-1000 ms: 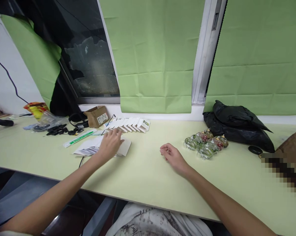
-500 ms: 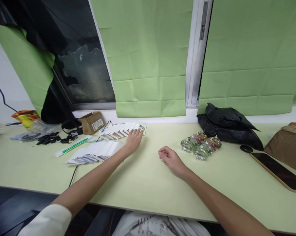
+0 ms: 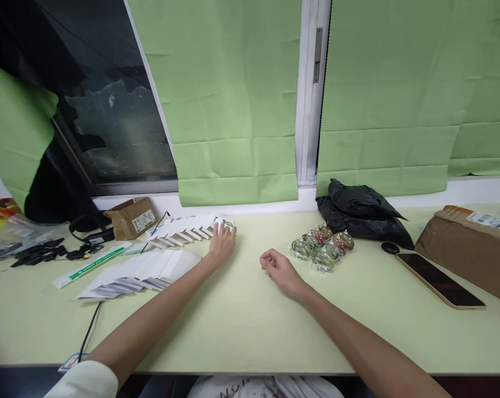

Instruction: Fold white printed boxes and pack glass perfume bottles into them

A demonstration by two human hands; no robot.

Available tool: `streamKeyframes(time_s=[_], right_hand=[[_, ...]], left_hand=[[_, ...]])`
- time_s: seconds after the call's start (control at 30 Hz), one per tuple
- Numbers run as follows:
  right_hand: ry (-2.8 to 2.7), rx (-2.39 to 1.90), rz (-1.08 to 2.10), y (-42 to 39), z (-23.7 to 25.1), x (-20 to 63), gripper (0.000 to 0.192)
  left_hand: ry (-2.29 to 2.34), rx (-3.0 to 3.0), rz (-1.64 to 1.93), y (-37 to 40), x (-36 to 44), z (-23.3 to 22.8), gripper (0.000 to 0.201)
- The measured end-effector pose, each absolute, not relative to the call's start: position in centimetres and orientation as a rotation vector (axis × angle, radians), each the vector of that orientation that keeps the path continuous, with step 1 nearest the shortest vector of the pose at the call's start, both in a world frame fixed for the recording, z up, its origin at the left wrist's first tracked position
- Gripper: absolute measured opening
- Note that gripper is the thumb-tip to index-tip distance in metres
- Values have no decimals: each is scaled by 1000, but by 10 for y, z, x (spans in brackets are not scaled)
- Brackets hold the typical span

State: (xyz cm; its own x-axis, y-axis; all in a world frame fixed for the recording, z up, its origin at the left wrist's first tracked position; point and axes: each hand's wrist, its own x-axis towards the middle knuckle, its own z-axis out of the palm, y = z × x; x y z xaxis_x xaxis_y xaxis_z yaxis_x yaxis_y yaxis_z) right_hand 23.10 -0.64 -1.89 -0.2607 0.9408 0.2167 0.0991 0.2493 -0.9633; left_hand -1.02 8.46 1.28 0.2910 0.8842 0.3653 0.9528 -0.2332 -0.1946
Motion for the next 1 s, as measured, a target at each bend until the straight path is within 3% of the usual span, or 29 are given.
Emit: streamKeyframes(time_s=[0.23,0.57,0.77,0.87,1.0], right_hand=[[-1595,-1013,1126,-4,-20,233,41],[-1567,-1004,1091,3,-25,234,35],[-1598,-1123,787,5,-22,239,26],[-1605,-1206,679,3,-19,242,24],[-1655,-1312,673,3,-20,243,30]], left_hand=[[-1687,-2163,-228,77,-11,10,43],[-1528,-2415,-292,16,2,-3,44],[-1221,-2728,-779,-14,-4,8,42],[-1463,-2655,-1123,-3,-8,10,44],[-1833,-2849,-1151,14,-9,-4,60]])
